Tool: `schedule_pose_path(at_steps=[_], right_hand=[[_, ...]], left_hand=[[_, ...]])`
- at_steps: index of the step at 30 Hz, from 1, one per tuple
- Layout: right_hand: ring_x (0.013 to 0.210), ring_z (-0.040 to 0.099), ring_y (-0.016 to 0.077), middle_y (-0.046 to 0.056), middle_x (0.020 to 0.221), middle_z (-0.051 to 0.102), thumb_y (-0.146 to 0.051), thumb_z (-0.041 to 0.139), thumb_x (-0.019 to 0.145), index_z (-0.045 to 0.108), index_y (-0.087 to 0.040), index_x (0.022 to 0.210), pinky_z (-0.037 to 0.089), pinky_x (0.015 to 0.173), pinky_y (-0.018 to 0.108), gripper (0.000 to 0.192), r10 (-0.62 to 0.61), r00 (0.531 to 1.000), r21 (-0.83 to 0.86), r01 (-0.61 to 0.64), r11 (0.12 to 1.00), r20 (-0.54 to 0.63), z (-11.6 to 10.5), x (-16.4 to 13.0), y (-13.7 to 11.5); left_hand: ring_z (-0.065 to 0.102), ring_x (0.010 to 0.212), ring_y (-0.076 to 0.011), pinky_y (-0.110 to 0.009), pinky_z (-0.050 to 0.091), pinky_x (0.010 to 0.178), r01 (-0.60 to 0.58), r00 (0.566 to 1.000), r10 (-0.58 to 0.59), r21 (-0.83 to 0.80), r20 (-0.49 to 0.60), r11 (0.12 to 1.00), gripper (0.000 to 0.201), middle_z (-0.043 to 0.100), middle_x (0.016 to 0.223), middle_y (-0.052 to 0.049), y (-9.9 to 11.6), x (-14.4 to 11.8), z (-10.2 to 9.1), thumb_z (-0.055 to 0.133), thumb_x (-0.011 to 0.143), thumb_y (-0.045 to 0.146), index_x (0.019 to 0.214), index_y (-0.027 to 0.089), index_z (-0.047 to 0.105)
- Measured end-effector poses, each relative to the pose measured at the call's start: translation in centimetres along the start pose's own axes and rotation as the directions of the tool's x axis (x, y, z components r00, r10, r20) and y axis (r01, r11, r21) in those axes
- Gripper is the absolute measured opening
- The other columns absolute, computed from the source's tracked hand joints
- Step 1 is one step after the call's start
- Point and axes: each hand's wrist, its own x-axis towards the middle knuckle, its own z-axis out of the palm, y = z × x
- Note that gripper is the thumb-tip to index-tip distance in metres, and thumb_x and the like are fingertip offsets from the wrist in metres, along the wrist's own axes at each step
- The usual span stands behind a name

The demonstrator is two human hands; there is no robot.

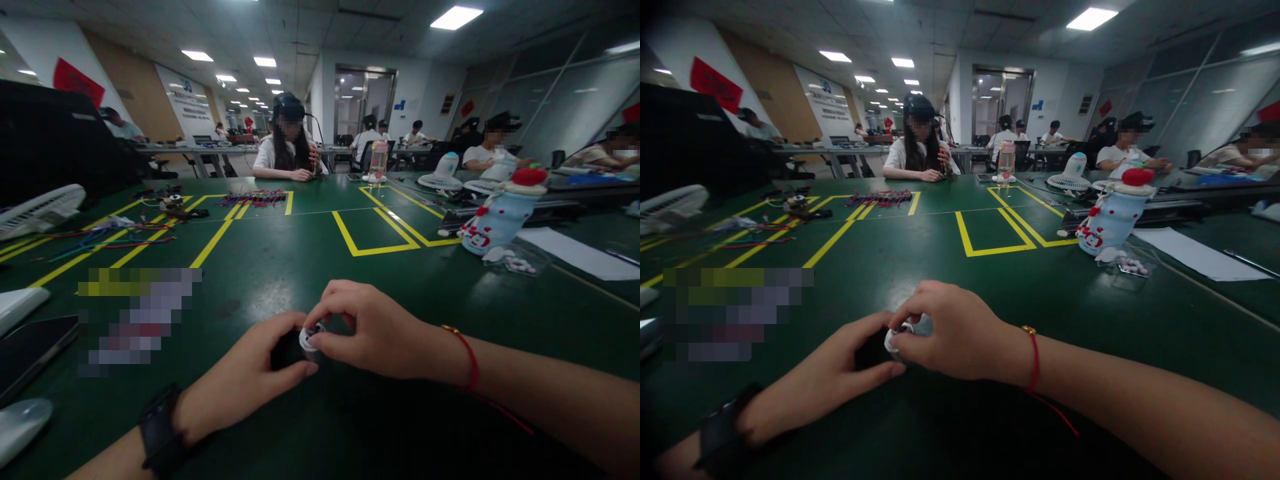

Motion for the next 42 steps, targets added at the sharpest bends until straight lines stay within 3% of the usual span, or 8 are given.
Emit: schedule_pose_path(at_steps=[3,6,12,28,39,42], right_hand=[[0.065,0.048,0.0101,0.0,0.082,0.059,-0.031,0.062,0.083,0.066,-0.019,0.099,0.037,0.057,0.023,0.021,0.129,0.991,0.179,-0.123,0.976,-0.024,-0.3,-0.8,0.6],[0.064,0.049,0.0094,0.0,0.079,0.06,-0.035,0.058,0.087,0.063,-0.016,0.095,0.038,0.056,0.022,0.021,0.276,0.961,0.435,-0.245,0.866,-0.008,-0.4,-2.2,1.8],[0.055,0.045,0.0072,-0.003,0.067,0.052,-0.039,0.056,0.088,0.062,-0.016,0.086,0.035,0.05,0.02,0.024,0.439,0.897,0.565,-0.337,0.754,-0.051,0.0,-4.5,4.5],[0.053,0.045,0.0069,-0.003,0.063,0.052,-0.039,0.054,0.089,0.063,-0.015,0.083,0.035,0.048,0.02,0.026,0.443,0.896,0.576,-0.349,0.739,-0.025,0.1,-4.2,4.6],[0.059,0.049,0.0093,-0.001,0.07,0.055,-0.038,0.055,0.089,0.063,-0.016,0.086,0.039,0.053,0.022,0.024,0.395,0.918,0.457,-0.367,0.81,0.036,0.0,-4.2,4.2],[0.064,0.051,0.0106,0.0,0.075,0.058,-0.033,0.055,0.089,0.063,-0.017,0.094,0.04,0.056,0.022,0.019,0.332,0.941,0.398,-0.332,0.855,0.071,0.0,-3.5,3.6]], left_hand=[[0.057,0.101,-0.0198,-0.034,0.047,0.09,0.01,1.0,-0.01,0.0,0.003,1.0,0.034,0.062,0.111,0.002,0.2,0.0,-0.1,0.065,0.083,0.024,0.114,0.03,0.054],[0.057,0.1,-0.0201,-0.035,0.047,0.089,0.018,1.0,-0.018,0.023,-0.001,1.0,0.033,0.062,0.11,0.001,0.3,0.1,-0.1,0.066,0.082,0.023,0.112,0.029,0.055],[0.057,0.102,-0.0198,-0.032,0.046,0.089,0.025,1.0,-0.024,0.056,-0.019,0.998,0.036,0.061,0.114,0.003,0.2,-0.1,-0.1,0.066,0.083,0.026,0.116,0.032,0.052],[0.058,0.1,-0.0168,-0.028,0.046,0.087,0.039,0.999,-0.038,0.092,-0.012,0.995,0.035,0.062,0.112,0.007,0.2,-0.2,-0.1,0.065,0.085,0.03,0.116,0.037,0.05],[0.059,0.101,-0.0213,-0.034,0.048,0.087,0.027,0.999,-0.025,0.084,-0.03,0.996,0.034,0.063,0.113,0.001,0.3,-0.1,-0.2,0.064,0.084,0.029,0.116,0.031,0.054],[0.059,0.1,-0.0217,-0.034,0.048,0.087,0.017,1.0,-0.016,0.084,-0.016,0.996,0.033,0.063,0.111,0.0,0.4,0.0,-0.2,0.065,0.083,0.027,0.114,0.029,0.055]])
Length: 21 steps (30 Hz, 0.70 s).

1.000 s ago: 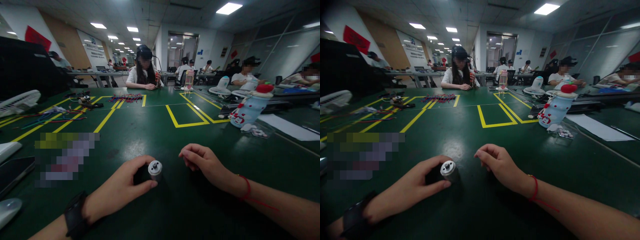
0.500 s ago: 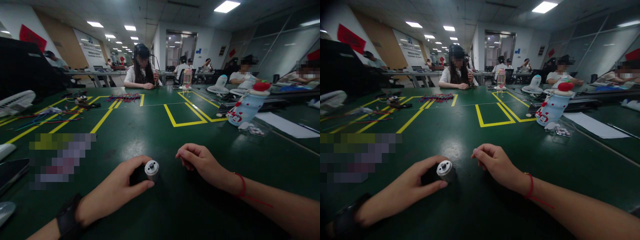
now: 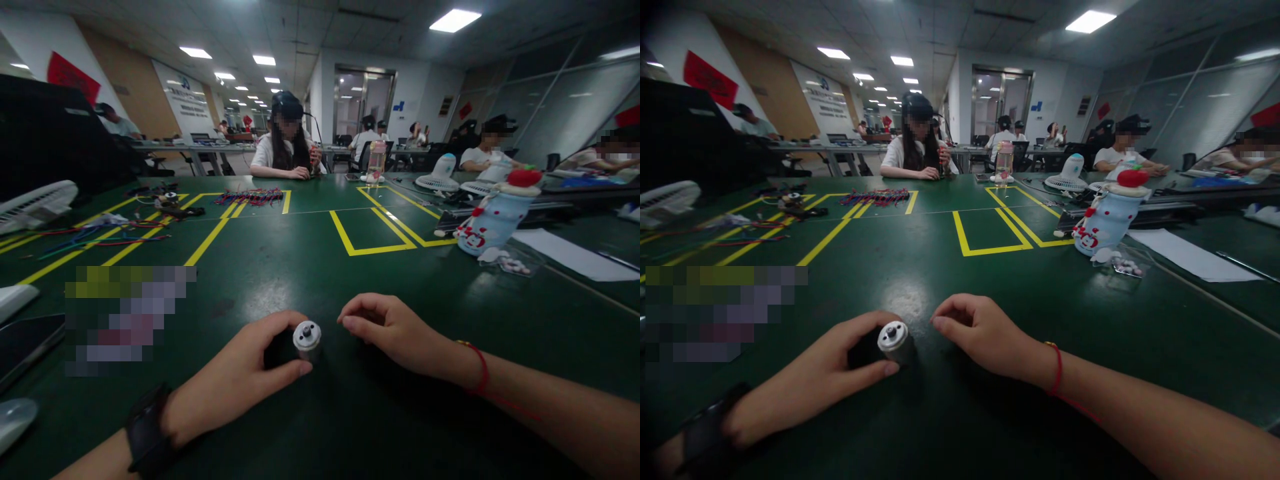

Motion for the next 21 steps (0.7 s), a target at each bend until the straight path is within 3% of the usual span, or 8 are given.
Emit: schedule_pose_path(at_steps=[4,7,10,15,21], right_hand=[[0.066,0.05,0.0103,0.001,0.086,0.058,-0.027,0.06,0.085,0.065,-0.019,0.104,0.041,0.058,0.022,0.021,-0.181,0.983,-0.177,0.184,0.967,0.033,1.1,1.1,-1.9],[0.07,0.051,0.0103,0.002,0.093,0.057,-0.022,0.061,0.083,0.068,-0.02,0.097,0.041,0.062,0.023,0.015,-0.313,0.948,-0.298,0.314,0.902,0.053,1.9,1.8,-3.4],[0.072,0.051,0.0106,0.002,0.092,0.057,-0.021,0.061,0.083,0.069,-0.019,0.091,0.041,0.064,0.023,0.011,-0.373,0.928,-0.327,0.359,0.874,0.021,1.9,2.0,-4.2],[0.07,0.052,0.0113,0.002,0.087,0.059,-0.024,0.061,0.085,0.069,-0.02,0.091,0.042,0.061,0.024,0.01,-0.3,0.952,-0.275,0.276,0.921,-0.052,0.5,0.6,-3.1],[0.085,0.055,0.0153,0.003,0.094,0.06,-0.023,0.062,0.085,0.07,-0.022,0.094,0.044,0.075,0.029,0.012,-0.154,0.987,-0.352,0.162,0.922,0.049,0.3,-0.8,0.1]], left_hand=[[0.059,0.1,-0.0213,-0.033,0.048,0.087,-0.006,1.0,0.006,-0.007,0.01,1.0,0.031,0.063,0.109,0.001,-0.1,0.1,0.1,0.065,0.083,0.028,0.112,0.028,0.055],[0.057,0.105,-0.0217,-0.033,0.047,0.09,-0.004,1.0,0.004,-0.029,0.002,1.0,0.034,0.062,0.112,0.001,-0.4,0.0,0.1,0.066,0.083,0.03,0.115,0.03,0.054],[0.057,0.106,-0.0209,-0.033,0.046,0.092,-0.005,1.0,0.006,-0.056,0.008,0.998,0.036,0.061,0.113,0.001,-0.5,0.0,0.1,0.066,0.083,0.028,0.117,0.03,0.053],[0.058,0.099,-0.0201,-0.033,0.047,0.087,0.0,0.999,0.002,-0.057,0.035,0.998,0.03,0.063,0.109,0.002,0.1,0.1,-0.1,0.066,0.083,0.025,0.111,0.029,0.055],[0.057,0.1,-0.0207,-0.033,0.047,0.088,0.007,0.999,-0.005,-0.045,0.033,0.999,0.03,0.062,0.11,0.001,0.1,0.1,-0.1,0.065,0.083,0.027,0.112,0.029,0.054]])
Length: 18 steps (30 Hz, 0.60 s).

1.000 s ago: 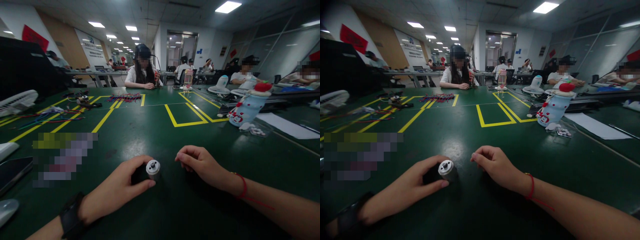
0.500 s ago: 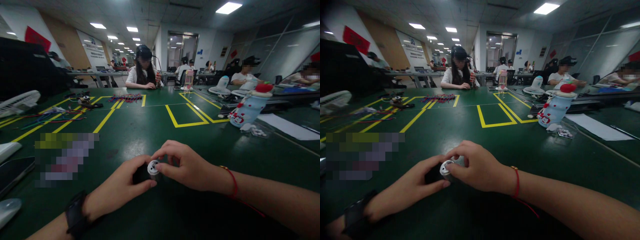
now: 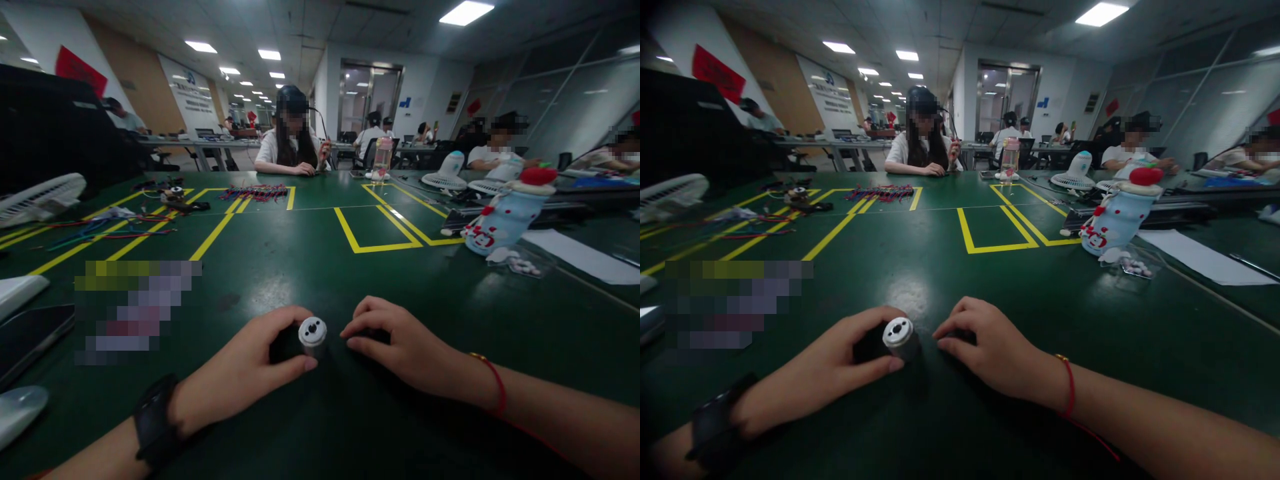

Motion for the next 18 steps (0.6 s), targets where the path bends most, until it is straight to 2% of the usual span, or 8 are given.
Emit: schedule_pose_path(at_steps=[5,9,12,14,18], right_hand=[[0.092,0.053,0.0178,0.003,0.097,0.06,-0.023,0.063,0.085,0.071,-0.024,0.095,0.041,0.082,0.034,0.013,-0.043,0.999,-0.128,0.044,0.991,0.017,0.7,0.1,0.5],[0.093,0.053,0.0182,0.003,0.098,0.06,-0.023,0.063,0.084,0.071,-0.025,0.096,0.04,0.082,0.034,0.014,-0.043,0.999,-0.123,0.045,0.991,0.018,0.6,0.0,0.4],[0.086,0.054,0.0162,0.003,0.097,0.06,-0.025,0.062,0.084,0.068,-0.023,0.101,0.042,0.075,0.03,0.018,0.013,1.0,0.006,-0.013,1.0,-0.015,0.4,0.0,0.3],[0.079,0.054,0.0145,0.002,0.094,0.061,-0.027,0.058,0.087,0.066,-0.021,0.102,0.043,0.068,0.028,0.018,0.098,0.994,0.144,-0.089,0.986,-0.056,0.1,0.0,0.3],[0.068,0.052,0.0123,0.0,0.079,0.06,-0.031,0.054,0.089,0.066,-0.019,0.096,0.04,0.06,0.025,0.018,0.267,0.955,0.408,-0.194,0.892,-0.131,-0.3,0.4,0.6]], left_hand=[[0.057,0.101,-0.0211,-0.033,0.047,0.088,0.021,0.999,-0.02,0.021,-0.024,1.0,0.033,0.062,0.112,0.001,-0.3,-0.1,0.1,0.065,0.083,0.029,0.114,0.031,0.054],[0.058,0.1,-0.0197,-0.032,0.047,0.087,0.035,0.999,-0.035,0.02,-0.013,0.999,0.032,0.062,0.111,0.003,-0.3,-0.1,0.1,0.065,0.084,0.031,0.114,0.032,0.053],[0.058,0.1,-0.0187,-0.031,0.047,0.088,0.037,0.999,-0.037,0.016,-0.005,0.999,0.03,0.062,0.11,0.004,-0.1,-0.1,0.1,0.064,0.085,0.031,0.112,0.033,0.053],[0.058,0.1,-0.0189,-0.031,0.048,0.088,0.04,0.999,-0.04,0.014,-0.003,0.999,0.029,0.062,0.111,0.004,0.0,-0.2,0.1,0.064,0.085,0.032,0.112,0.032,0.053],[0.059,0.1,-0.0207,-0.034,0.048,0.089,0.038,0.999,-0.037,0.018,-0.016,0.999,0.031,0.062,0.112,0.001,0.0,-0.2,0.1,0.064,0.085,0.031,0.114,0.03,0.053]])
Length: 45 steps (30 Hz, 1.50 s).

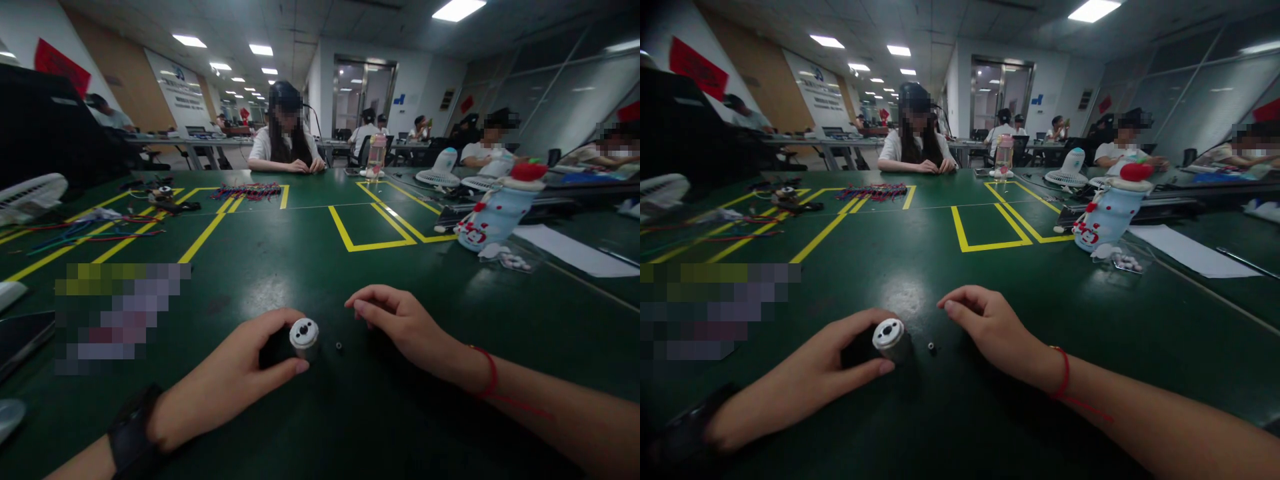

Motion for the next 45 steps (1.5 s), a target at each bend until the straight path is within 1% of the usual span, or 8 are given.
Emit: schedule_pose_path(at_steps=[5,8,14,18,23,31,37,45], right_hand=[[0.061,0.049,0.011,-0.001,0.071,0.057,-0.034,0.055,0.087,0.064,-0.016,0.093,0.037,0.055,0.024,0.021,0.077,0.991,0.199,-0.054,0.978,-0.105,-0.4,0.6,0.2],[0.061,0.049,0.011,-0.001,0.07,0.056,-0.034,0.055,0.088,0.064,-0.016,0.092,0.037,0.056,0.024,0.021,0.07,0.993,0.189,-0.052,0.981,-0.091,-0.5,0.7,0.2],[0.072,0.054,0.013,0.002,0.086,0.061,-0.028,0.056,0.087,0.066,-0.018,0.095,0.042,0.064,0.026,0.016,-0.056,0.993,-0.156,0.072,0.985,0.105,-0.2,0.0,0.1],[0.077,0.054,0.0134,0.004,0.1,0.058,-0.023,0.062,0.082,0.065,-0.02,0.101,0.044,0.067,0.027,0.02,-0.17,0.957,-0.36,0.248,0.899,0.235,0.2,-0.5,0.1],[0.09,0.054,0.0177,0.004,0.098,0.057,-0.024,0.065,0.081,0.068,-0.021,0.097,0.043,0.08,0.032,0.017,-0.255,0.932,-0.481,0.353,0.802,0.257,0.7,-0.6,0.4],[0.073,0.053,0.0109,0.002,0.095,0.055,-0.021,0.061,0.084,0.065,-0.018,0.096,0.045,0.065,0.025,0.013,-0.319,0.94,-0.374,0.342,0.862,0.124,0.9,0.9,-1.7],[0.078,0.054,0.0117,0.002,0.095,0.056,-0.021,0.061,0.083,0.068,-0.019,0.093,0.043,0.069,0.024,0.013,-0.398,0.884,-0.396,0.467,0.791,0.247,2.0,1.7,-4.7],[0.07,0.052,0.0111,0.002,0.092,0.058,-0.025,0.063,0.082,0.068,-0.02,0.098,0.041,0.062,0.025,0.018,-0.295,0.926,-0.335,0.362,0.87,0.235,1.6,1.4,-4.1]], left_hand=[[0.058,0.103,-0.0215,-0.035,0.048,0.091,-0.006,1.0,0.006,0.001,0.0,1.0,0.033,0.062,0.114,0.001,-0.1,-0.1,0.0,0.064,0.084,0.032,0.115,0.031,0.053],[0.058,0.103,-0.0198,-0.033,0.047,0.091,0.001,1.0,-0.001,0.004,0.004,1.0,0.033,0.061,0.114,0.004,-0.2,-0.2,0.1,0.064,0.084,0.031,0.115,0.034,0.052],[0.059,0.1,-0.0209,-0.033,0.048,0.088,-0.006,1.0,0.006,0.012,0.0,1.0,0.032,0.063,0.112,0.002,0.0,-0.1,0.0,0.064,0.084,0.032,0.114,0.031,0.053],[0.059,0.098,-0.02,-0.031,0.048,0.085,-0.003,1.0,0.003,0.016,-0.001,1.0,0.031,0.063,0.109,0.003,-0.1,0.0,0.1,0.064,0.085,0.031,0.114,0.032,0.053],[0.059,0.096,-0.0206,-0.031,0.048,0.083,-0.007,1.0,0.008,0.023,-0.024,1.0,0.031,0.063,0.108,0.002,-0.1,-0.1,0.2,0.065,0.083,0.029,0.112,0.03,0.054],[0.057,0.099,-0.0195,-0.033,0.046,0.087,-0.035,0.999,0.035,-0.024,0.0,0.999,0.03,0.061,0.108,0.003,-0.2,0.2,0.2,0.066,0.082,0.024,0.109,0.029,0.054],[0.057,0.1,-0.02,-0.033,0.046,0.088,-0.037,0.999,0.038,-0.064,0.001,0.997,0.031,0.061,0.107,0.002,-0.4,0.2,0.2,0.066,0.082,0.025,0.111,0.029,0.054],[0.057,0.098,-0.0199,-0.034,0.047,0.087,-0.042,0.999,0.042,-0.057,0.005,0.998,0.031,0.061,0.107,0.001,-0.3,0.1,0.1,0.066,0.082,0.024,0.11,0.028,0.055]])
